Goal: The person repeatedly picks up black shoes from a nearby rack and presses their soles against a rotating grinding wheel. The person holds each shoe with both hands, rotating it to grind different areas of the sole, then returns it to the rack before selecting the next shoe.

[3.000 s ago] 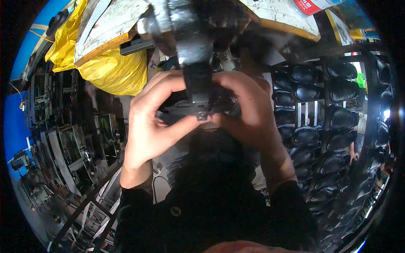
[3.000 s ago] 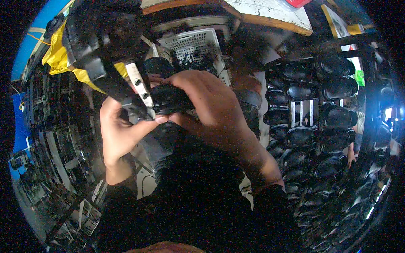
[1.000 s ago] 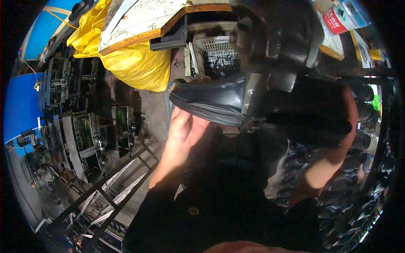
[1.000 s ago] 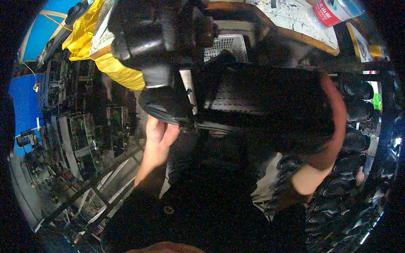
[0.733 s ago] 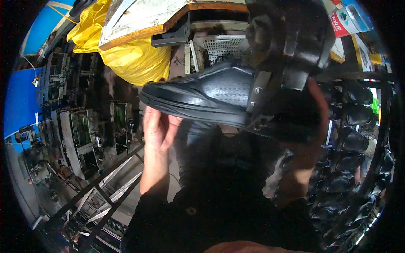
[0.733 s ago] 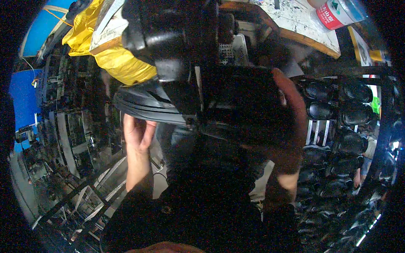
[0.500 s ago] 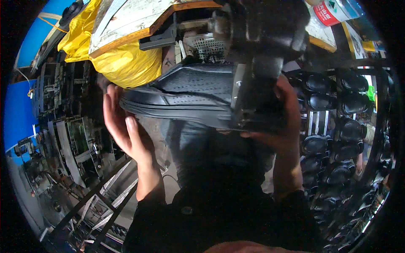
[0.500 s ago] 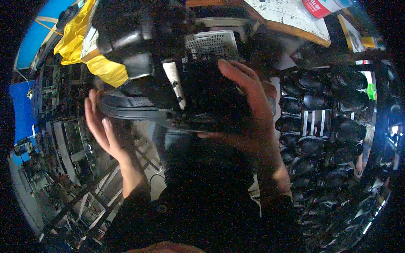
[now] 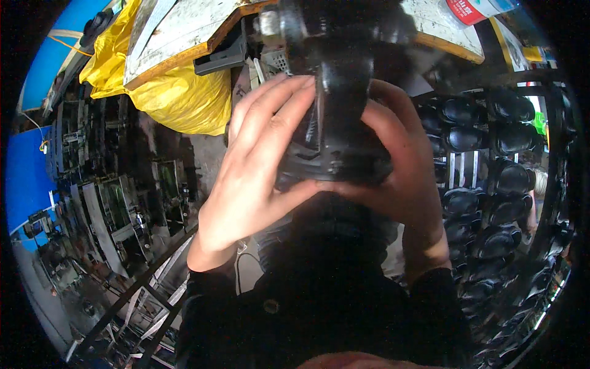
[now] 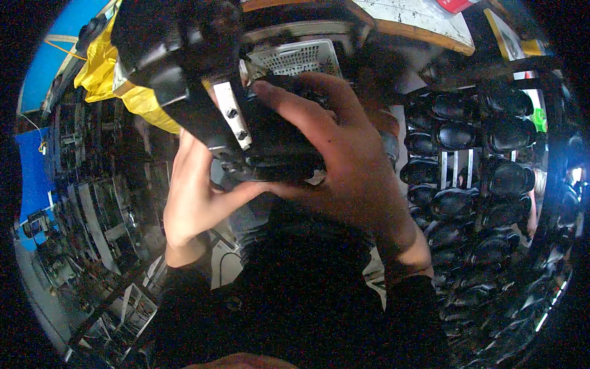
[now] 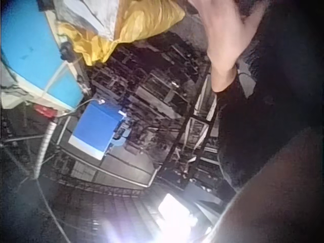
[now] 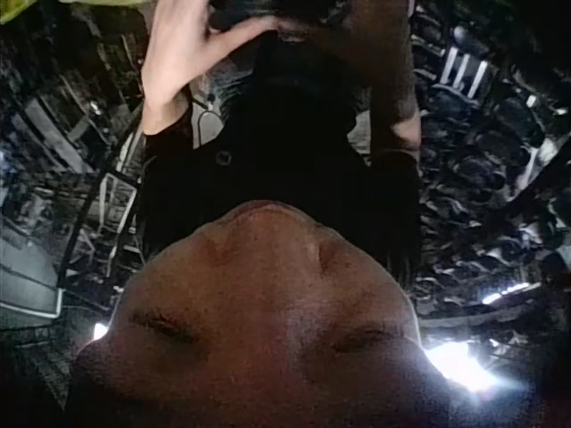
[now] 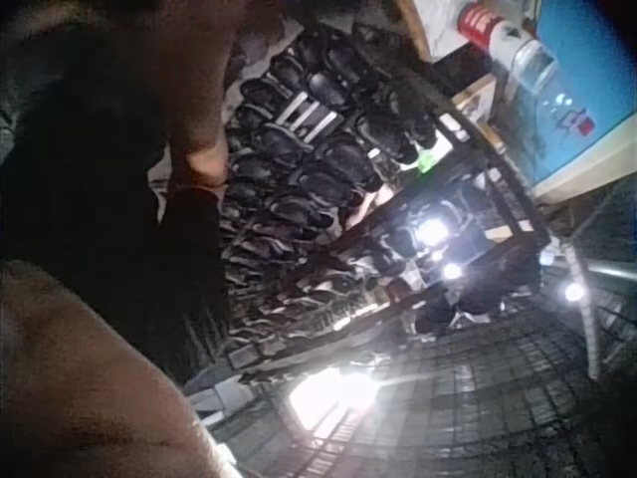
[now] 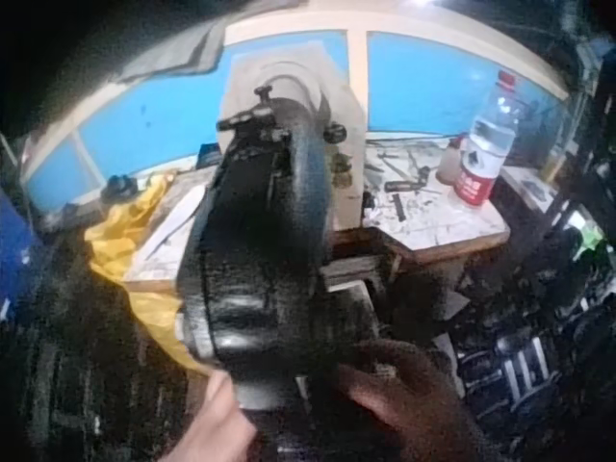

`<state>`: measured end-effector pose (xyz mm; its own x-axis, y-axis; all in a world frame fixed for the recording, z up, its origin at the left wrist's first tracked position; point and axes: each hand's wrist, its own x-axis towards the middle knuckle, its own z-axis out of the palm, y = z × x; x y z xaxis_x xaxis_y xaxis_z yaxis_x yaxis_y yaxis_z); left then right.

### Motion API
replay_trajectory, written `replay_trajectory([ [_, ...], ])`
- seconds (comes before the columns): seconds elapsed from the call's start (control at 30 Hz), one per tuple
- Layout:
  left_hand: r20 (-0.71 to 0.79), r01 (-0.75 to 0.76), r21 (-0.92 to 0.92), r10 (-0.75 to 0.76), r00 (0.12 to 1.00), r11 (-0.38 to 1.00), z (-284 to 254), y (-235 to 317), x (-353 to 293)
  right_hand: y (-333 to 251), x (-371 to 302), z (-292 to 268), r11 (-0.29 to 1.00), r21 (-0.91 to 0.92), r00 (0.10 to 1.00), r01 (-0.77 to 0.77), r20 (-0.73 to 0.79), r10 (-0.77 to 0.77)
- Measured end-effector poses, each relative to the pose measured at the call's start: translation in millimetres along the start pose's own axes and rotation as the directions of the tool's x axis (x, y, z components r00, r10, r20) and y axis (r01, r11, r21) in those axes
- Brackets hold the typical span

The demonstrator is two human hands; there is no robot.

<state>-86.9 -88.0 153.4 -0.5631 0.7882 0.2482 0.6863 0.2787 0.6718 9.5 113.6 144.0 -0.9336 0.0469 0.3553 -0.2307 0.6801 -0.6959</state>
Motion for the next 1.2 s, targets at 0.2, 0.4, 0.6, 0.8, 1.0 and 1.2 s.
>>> replay_trajectory([
  [0.2, 0.001, 0.301, -0.475, -0.342, 0.94, 0.827, 25, -21, -19, -10, 2, -3, 0.995, -0.022, 0.993, -0.102, 0.049, 0.103],
  [0.4, -0.084, 0.12, -0.798, -0.306, 0.948, 0.591, 55, -28, -24, 59, -55, 51, 0.852, 0.483, 0.954, -0.203, -0.1, 0.284],
  [0.6, -0.089, 0.032, -0.919, -0.287, 0.954, 0.393, 70, -30, -26, 125, -113, 82, 0.709, 0.511, 0.871, -0.487, 0.219, 0.44],
  [0.8, -0.036, 0.073, -0.968, -0.421, 0.906, 0.24, 90, -40, -40, 136, -121, 56, 0.805, 0.465, 0.927, -0.368, 0.121, 0.354],
  [1.0, -0.045, -0.022, -0.998, -0.502, 0.864, 0.051, 96, -62, -65, 119, -114, 47, 0.909, 0.268, 0.947, -0.319, 0.131, 0.294],
  [1.2, -0.003, 0.149, -0.915, -0.376, 0.926, 0.374, 89, -25, -34, 116, -141, 76, 0.633, 0.593, 0.852, -0.497, 0.197, 0.485],
])
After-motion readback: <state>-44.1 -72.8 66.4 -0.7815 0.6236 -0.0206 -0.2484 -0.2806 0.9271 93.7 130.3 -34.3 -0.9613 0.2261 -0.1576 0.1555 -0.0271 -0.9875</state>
